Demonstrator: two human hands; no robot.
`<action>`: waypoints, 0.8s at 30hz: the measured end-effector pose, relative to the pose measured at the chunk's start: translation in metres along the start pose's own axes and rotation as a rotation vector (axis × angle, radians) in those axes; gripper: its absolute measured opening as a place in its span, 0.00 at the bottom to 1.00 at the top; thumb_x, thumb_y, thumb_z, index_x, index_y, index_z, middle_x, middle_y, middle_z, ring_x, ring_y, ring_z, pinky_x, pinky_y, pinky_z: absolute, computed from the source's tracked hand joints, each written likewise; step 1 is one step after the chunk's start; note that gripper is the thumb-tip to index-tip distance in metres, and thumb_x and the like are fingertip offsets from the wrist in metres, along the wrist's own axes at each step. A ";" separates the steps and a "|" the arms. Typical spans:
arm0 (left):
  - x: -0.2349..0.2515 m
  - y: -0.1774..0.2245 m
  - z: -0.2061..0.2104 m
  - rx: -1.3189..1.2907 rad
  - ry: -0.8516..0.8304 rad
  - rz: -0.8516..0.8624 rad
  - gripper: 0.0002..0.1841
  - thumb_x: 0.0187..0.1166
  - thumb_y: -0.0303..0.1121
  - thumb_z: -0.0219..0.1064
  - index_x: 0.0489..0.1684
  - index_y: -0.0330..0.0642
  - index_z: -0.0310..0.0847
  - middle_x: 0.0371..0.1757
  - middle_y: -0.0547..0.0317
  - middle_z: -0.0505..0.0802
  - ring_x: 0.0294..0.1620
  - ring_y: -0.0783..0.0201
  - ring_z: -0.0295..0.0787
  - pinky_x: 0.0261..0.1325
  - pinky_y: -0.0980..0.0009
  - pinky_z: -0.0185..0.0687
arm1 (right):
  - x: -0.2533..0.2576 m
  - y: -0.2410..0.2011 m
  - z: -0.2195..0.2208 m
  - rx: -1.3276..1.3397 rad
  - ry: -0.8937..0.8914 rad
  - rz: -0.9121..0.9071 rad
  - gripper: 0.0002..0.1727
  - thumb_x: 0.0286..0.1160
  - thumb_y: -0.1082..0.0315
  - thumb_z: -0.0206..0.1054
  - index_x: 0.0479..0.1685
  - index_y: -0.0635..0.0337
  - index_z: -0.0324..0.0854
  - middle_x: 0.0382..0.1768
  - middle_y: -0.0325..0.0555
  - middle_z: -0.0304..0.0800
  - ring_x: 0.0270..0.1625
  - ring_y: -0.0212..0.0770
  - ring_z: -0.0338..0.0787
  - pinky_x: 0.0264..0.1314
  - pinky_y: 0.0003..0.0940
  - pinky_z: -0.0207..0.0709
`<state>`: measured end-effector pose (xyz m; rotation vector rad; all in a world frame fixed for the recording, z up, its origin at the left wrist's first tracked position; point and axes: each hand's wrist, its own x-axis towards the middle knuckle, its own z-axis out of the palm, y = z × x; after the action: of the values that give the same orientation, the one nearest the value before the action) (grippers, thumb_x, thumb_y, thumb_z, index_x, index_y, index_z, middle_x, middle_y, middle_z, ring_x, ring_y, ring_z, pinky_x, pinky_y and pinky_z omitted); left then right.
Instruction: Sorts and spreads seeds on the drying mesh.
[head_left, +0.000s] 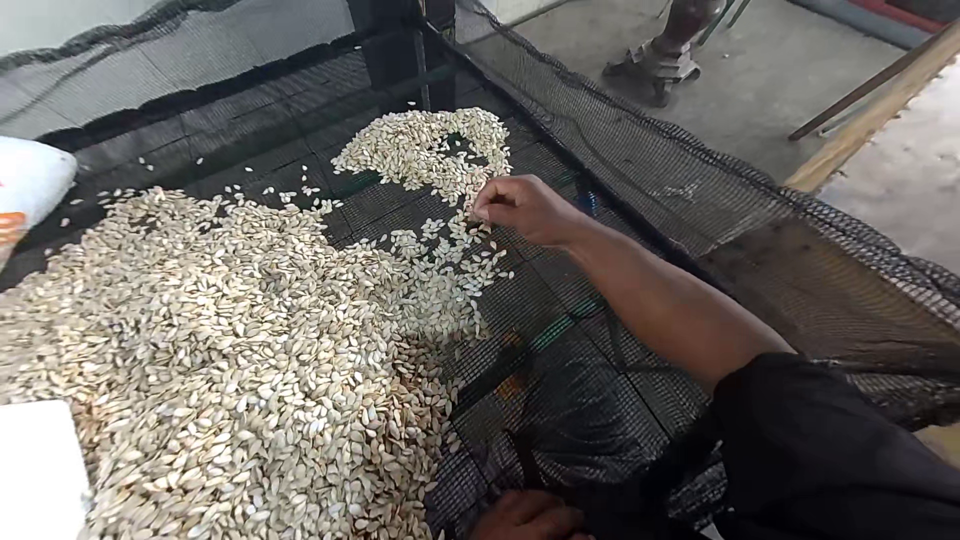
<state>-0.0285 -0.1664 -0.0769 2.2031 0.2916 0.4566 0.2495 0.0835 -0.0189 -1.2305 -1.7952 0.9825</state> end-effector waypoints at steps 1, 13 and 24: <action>0.000 0.001 -0.001 -0.008 -0.009 -0.010 0.15 0.87 0.24 0.59 0.61 0.42 0.90 0.63 0.48 0.94 0.68 0.50 0.90 0.72 0.54 0.81 | -0.003 -0.002 0.002 0.118 0.004 -0.001 0.06 0.81 0.75 0.60 0.45 0.67 0.82 0.38 0.43 0.91 0.38 0.29 0.87 0.47 0.28 0.84; -0.007 0.003 0.010 0.126 0.058 0.069 0.21 0.64 0.33 0.81 0.58 0.45 0.92 0.60 0.53 0.95 0.65 0.49 0.89 0.66 0.47 0.83 | 0.026 -0.229 0.142 0.076 -0.098 -0.765 0.07 0.79 0.74 0.65 0.47 0.68 0.85 0.40 0.41 0.91 0.39 0.25 0.88 0.45 0.23 0.86; -0.012 0.011 0.013 0.292 -0.049 0.054 0.28 0.71 0.39 0.77 0.73 0.46 0.83 0.71 0.52 0.89 0.76 0.50 0.81 0.78 0.50 0.72 | 0.049 -0.251 0.240 -0.403 -0.365 -0.818 0.21 0.90 0.64 0.56 0.70 0.68 0.82 0.80 0.59 0.76 0.83 0.50 0.76 0.85 0.44 0.70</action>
<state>-0.0335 -0.1869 -0.0782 2.5084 0.2880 0.4095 -0.0725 0.0240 0.1066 -0.4118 -2.5554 0.3837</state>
